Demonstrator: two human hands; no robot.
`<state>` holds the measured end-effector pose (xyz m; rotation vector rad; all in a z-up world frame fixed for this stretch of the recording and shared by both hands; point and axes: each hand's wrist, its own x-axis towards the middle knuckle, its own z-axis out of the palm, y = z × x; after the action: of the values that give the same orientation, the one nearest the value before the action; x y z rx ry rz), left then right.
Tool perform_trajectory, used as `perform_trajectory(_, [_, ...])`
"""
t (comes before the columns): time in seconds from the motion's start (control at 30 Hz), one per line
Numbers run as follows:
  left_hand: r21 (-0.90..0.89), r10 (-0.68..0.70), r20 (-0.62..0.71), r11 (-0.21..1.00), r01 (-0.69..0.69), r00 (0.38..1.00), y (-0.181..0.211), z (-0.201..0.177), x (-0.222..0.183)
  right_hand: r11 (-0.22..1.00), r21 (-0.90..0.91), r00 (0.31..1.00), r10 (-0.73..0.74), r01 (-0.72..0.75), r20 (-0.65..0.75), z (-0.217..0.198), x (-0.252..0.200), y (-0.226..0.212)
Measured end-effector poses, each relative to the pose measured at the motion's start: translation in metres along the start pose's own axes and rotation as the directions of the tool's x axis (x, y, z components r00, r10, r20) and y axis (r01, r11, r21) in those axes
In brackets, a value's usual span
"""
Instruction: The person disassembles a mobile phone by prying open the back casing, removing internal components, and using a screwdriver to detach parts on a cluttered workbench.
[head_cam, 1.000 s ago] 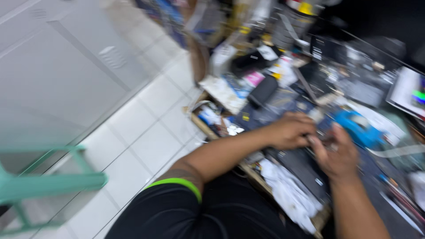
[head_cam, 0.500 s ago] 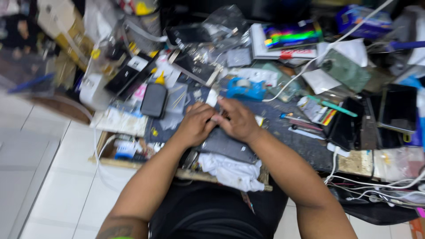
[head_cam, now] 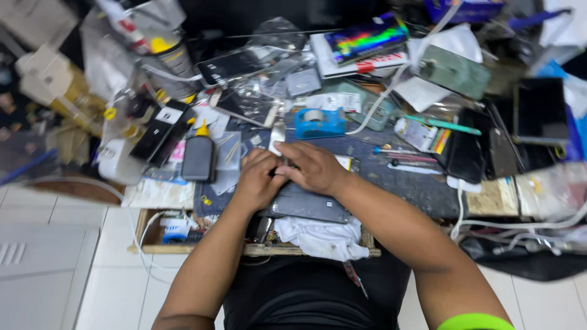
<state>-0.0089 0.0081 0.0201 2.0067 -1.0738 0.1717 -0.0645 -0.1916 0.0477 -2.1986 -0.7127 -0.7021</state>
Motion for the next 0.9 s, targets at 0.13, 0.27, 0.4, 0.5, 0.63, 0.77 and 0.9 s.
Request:
perform_trajectory(0.13, [-0.026,0.066,0.006,0.998,-0.065,0.998,0.003,-0.007,0.002,0.989,0.021,0.988,-0.145,0.144,0.046,-0.001,-0.002,0.001])
perform_trajectory(0.27, [-0.025,0.03,0.024,0.999,-0.03,0.999,0.002,-0.007,0.002,0.993,0.002,0.993,-0.121,0.121,0.01,0.006,-0.006,0.011])
perform_trajectory(0.4, [0.017,0.023,0.04,1.0,-0.024,0.999,-0.008,0.0,0.003,0.999,-0.002,0.998,0.052,-0.052,0.046,0.015,-0.016,0.027])
perform_trajectory(0.5, [-0.152,0.043,0.022,0.988,-0.039,0.999,-0.008,-0.007,-0.006,0.953,0.271,0.987,0.104,-0.134,0.122,0.006,-0.022,0.022])
perform_trajectory(0.63, [-0.119,0.017,0.005,0.993,-0.016,1.0,-0.001,-0.01,0.001,0.996,0.092,0.998,0.006,-0.011,0.056,0.001,-0.006,0.011])
perform_trajectory(0.77, [-0.123,-0.083,0.01,0.989,0.084,0.997,0.0,-0.01,0.002,0.996,0.079,0.998,0.033,-0.038,0.06,0.004,-0.006,0.007])
perform_trajectory(0.9, [-0.175,0.034,-0.019,0.984,-0.037,0.999,0.001,-0.017,-0.001,0.989,0.147,0.999,-0.021,0.015,0.04,-0.001,-0.004,0.013])
